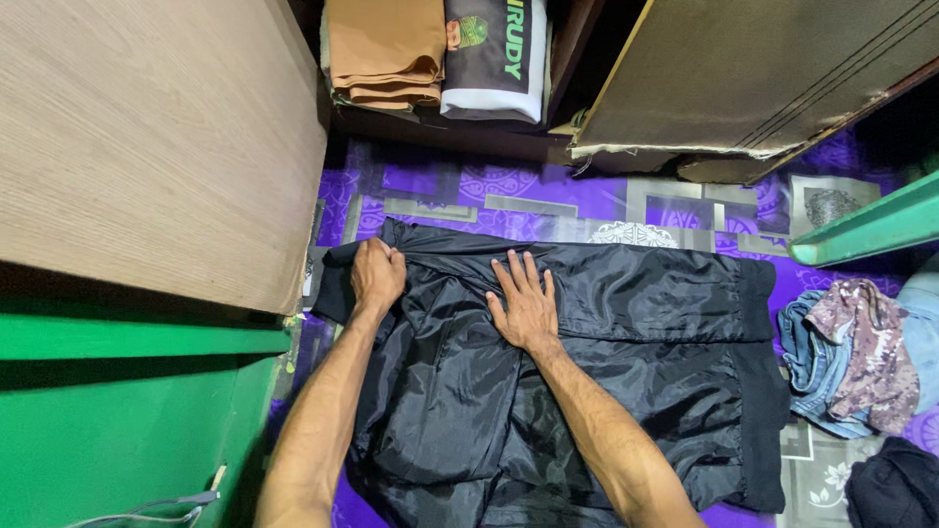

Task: The person folds a black jacket on the floor by smoothing the fabric and tucking the sleeves and sides toward the center.

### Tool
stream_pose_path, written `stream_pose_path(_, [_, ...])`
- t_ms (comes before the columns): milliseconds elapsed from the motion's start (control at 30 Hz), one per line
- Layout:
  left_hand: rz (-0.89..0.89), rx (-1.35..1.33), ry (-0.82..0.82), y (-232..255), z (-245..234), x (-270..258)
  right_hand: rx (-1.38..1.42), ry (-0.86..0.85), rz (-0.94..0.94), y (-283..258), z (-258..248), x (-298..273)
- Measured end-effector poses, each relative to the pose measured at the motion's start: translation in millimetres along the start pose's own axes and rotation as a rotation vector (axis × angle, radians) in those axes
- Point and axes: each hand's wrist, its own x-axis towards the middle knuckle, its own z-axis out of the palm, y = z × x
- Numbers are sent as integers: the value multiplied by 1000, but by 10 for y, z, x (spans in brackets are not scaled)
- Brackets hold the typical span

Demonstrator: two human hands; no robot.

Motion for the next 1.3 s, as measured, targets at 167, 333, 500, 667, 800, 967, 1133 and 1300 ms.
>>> stream_pose_path(167, [-563, 18, -161, 417, -153, 158, 16, 37, -15, 3, -11, 9])
stream_pose_path(333, [-613, 69, -283, 458, -102, 253, 132, -83, 196, 3, -53, 115])
stream_pose_path(500, [-537, 99, -262, 297, -73, 378, 125, 47, 139, -38, -39, 95])
stream_pose_path(667, [-481, 17, -82, 374, 40, 402, 32, -3, 144, -90, -16, 191])
stream_pose_path(800, [-384, -6, -76, 180, 145, 325, 1, -71, 157, -58, -6, 267])
stream_pose_path(967, [-202, -178, -96, 43, 78, 164, 0, -125, 140, 10, -13, 283])
stream_pose_path(1133, [-49, -36, -38, 348, -324, -239, 120, -100, 86, 207, 9, 175])
stream_pose_path(1300, [-266, 199, -422, 654, -673, -441, 290, 131, 132, 227, -20, -272])
